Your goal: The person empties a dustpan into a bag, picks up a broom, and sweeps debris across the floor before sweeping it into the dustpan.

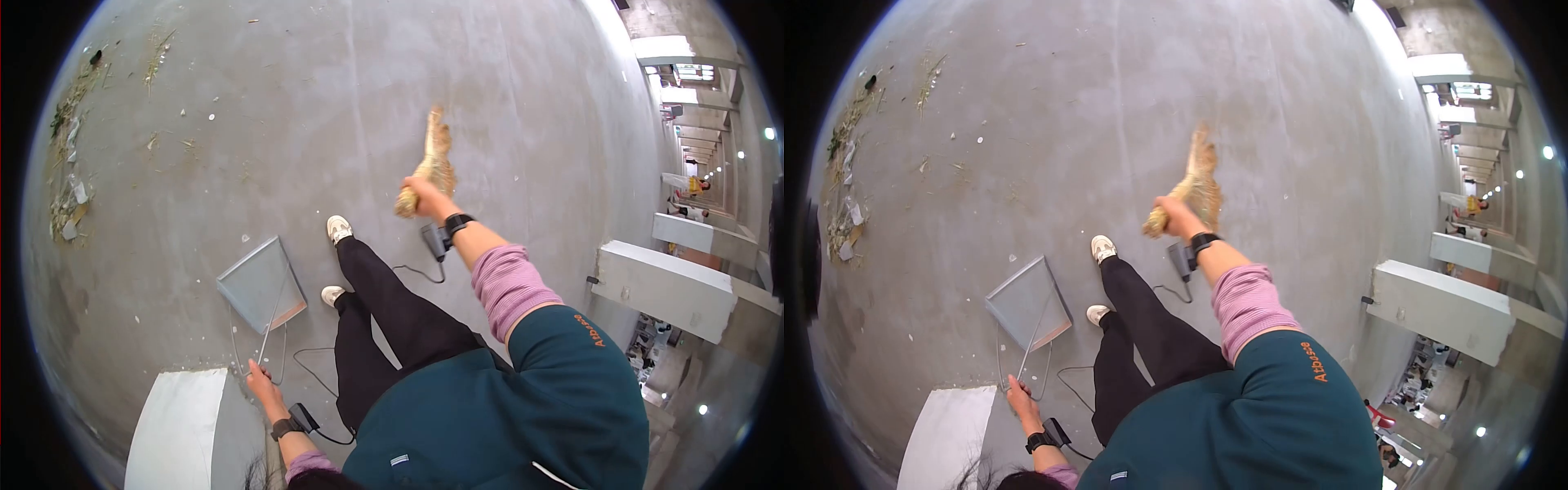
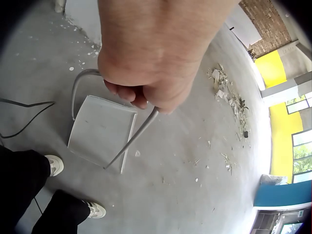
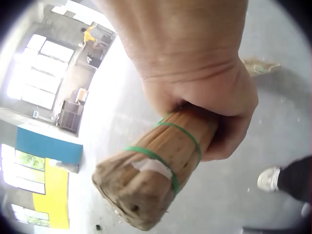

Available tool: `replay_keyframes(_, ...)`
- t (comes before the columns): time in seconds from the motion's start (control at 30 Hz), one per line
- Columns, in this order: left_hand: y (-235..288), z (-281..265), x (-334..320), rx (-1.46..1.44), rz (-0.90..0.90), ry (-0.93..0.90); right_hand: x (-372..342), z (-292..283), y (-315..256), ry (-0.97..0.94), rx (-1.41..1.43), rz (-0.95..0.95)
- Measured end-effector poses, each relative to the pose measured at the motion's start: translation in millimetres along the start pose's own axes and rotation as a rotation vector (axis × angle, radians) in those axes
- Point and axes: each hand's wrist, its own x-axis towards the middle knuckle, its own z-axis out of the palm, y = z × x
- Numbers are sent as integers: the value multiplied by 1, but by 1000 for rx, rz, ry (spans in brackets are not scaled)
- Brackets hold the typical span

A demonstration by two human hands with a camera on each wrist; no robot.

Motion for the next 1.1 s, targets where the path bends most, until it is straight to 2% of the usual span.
replay_keyframes(0.03, 2, 1, 0, 1, -1, -1, -3, 19, 16, -80, -45, -50)
replay_keyframes(0.13, -6, -4, 5, -18, -14, -38, -49, 104, 52, -101, -139, -37)
replay_keyframes(0.23, 8, 4, -1, 35, -64, -72, -65, 160, 82, -221, -249, -25)
replay_keyframes(0.27, 12, 8, -3, 23, -92, -67, -86, 177, 74, -273, -264, 46)
replay_keyframes(0.33, 23, 14, -5, 15, -114, -62, -107, 195, 58, -410, -248, 66)
replay_keyframes(0.37, 30, 17, -5, 1, -126, -58, -115, 198, 45, -413, -244, 64)
replay_keyframes(0.43, 44, 21, -1, -14, -131, -63, -129, 193, 14, -557, -232, 71)
replay_keyframes(0.53, 66, 19, 10, -58, -163, -67, -141, 156, -23, -565, -155, 99)
replay_keyframes(0.6, 78, 11, 13, -98, -177, -54, -152, 122, -41, -536, -247, 35)
replay_keyframes(0.67, 86, 4, 17, -106, -195, -42, -166, 92, -50, -427, -375, -72)
replay_keyframes(0.73, 92, -2, 20, -151, -178, -124, -164, 60, -53, -406, -195, -72)
replay_keyframes(0.83, 100, 0, 22, -159, -178, -91, -145, 15, -73, -369, -126, -36)
replay_keyframes(1.0, 130, 13, 28, -141, -103, -76, -96, 0, -102, -143, 77, -59)
replay_keyframes(1.03, 134, 14, 31, -124, -84, -61, -84, 5, -110, -145, 69, -53)
replay_keyframes(1.1, 142, 15, 39, -103, -67, -41, -60, 15, -128, -112, 4, -157)
